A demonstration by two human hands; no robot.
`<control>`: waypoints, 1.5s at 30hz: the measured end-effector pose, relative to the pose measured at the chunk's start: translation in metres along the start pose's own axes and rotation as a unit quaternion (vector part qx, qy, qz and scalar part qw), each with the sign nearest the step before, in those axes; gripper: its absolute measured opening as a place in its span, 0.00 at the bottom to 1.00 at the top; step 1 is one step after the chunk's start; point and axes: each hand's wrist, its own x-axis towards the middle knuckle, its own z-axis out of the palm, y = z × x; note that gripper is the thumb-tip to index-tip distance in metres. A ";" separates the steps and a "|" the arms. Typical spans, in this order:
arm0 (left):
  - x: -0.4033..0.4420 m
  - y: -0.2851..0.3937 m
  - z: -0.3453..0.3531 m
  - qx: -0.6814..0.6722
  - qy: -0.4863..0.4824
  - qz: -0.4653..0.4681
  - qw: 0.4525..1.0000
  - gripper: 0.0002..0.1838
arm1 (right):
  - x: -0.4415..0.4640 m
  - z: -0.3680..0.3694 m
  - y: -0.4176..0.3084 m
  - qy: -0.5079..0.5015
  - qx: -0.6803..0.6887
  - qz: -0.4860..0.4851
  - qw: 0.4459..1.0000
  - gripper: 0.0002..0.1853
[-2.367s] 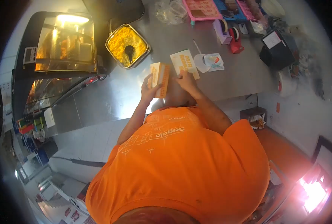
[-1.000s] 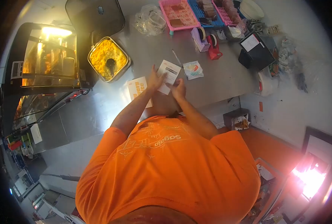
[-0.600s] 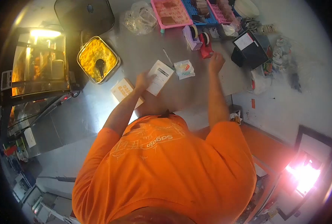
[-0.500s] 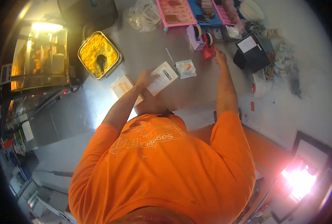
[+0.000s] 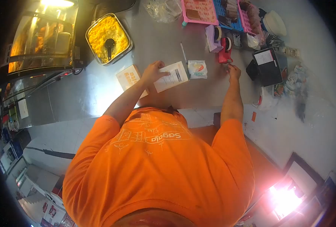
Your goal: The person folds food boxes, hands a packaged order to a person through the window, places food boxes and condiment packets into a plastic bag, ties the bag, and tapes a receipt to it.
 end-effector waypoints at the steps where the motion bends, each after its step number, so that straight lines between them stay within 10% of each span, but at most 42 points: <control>1: -0.001 0.002 0.000 -0.003 0.003 -0.004 1.000 0.30 | -0.005 0.005 0.000 0.001 0.051 0.025 0.998 0.11; 8: -0.014 0.018 0.005 0.039 0.055 -0.067 0.995 0.32 | -0.054 0.018 0.012 -0.118 0.408 0.122 0.897 0.10; 17: -0.028 0.019 0.022 0.017 0.104 -0.060 0.993 0.33 | -0.012 0.020 0.020 -0.082 0.170 0.312 0.931 0.07; 22: -0.032 0.015 0.017 0.065 0.131 -0.023 0.989 0.36 | -0.118 0.110 -0.048 -0.148 0.312 0.177 0.921 0.09; 26: -0.029 0.008 0.024 0.056 0.127 -0.016 0.990 0.35 | -0.200 0.222 -0.046 -0.274 0.044 0.108 0.955 0.14; 28: -0.030 0.005 0.024 0.054 0.131 -0.010 0.990 0.35 | -0.193 0.257 0.002 -0.137 -0.203 -0.079 0.966 0.18; 35: -0.033 0.015 0.016 0.105 0.100 -0.003 0.989 0.33 | -0.211 0.181 -0.005 -0.149 -0.400 -0.070 0.902 0.26; 40: -0.023 0.026 0.001 0.067 -0.031 -0.075 0.994 0.30 | -0.266 0.160 0.029 -0.123 -0.220 0.117 0.961 0.35; 45: -0.038 0.020 0.010 0.047 0.019 -0.051 0.997 0.27 | -0.274 0.222 0.086 -0.097 -0.037 -0.139 0.985 0.36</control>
